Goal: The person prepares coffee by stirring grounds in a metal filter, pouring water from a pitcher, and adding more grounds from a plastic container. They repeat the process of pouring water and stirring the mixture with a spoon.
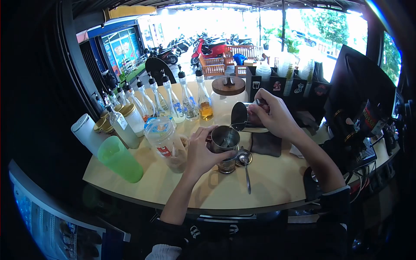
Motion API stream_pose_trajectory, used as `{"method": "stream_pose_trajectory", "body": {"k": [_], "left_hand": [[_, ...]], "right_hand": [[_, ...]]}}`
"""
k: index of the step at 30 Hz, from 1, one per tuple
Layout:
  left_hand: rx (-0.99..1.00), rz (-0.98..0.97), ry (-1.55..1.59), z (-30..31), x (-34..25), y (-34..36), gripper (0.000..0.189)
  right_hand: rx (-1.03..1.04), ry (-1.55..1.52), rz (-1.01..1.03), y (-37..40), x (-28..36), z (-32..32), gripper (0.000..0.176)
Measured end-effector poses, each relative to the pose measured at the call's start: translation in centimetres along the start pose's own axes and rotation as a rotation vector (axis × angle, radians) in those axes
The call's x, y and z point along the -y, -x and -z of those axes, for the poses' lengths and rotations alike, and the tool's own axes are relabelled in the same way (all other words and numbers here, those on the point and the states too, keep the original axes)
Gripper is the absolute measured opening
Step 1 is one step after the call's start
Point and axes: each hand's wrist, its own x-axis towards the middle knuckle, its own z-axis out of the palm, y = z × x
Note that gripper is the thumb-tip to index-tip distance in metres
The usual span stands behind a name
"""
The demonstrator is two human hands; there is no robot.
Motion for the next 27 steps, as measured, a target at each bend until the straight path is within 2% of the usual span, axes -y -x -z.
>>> {"method": "stream_pose_trajectory", "body": {"k": [9, 15, 27], "left_hand": [[-0.049, -0.055, 0.031, -0.7, 0.7, 0.1, 0.076], [-0.085, -0.148, 0.012, -1.1, 0.8, 0.2, 0.077], [-0.077, -0.138, 0.060, -1.6, 0.2, 0.5, 0.078]], "right_hand": [[-0.007, -0.066, -0.035, 0.4, 0.6, 0.5, 0.020], [-0.070, -0.083, 0.024, 0.0, 0.4, -0.1, 0.023], [-0.061, -0.117, 0.076, -0.4, 1.4, -1.1, 0.023]]}}
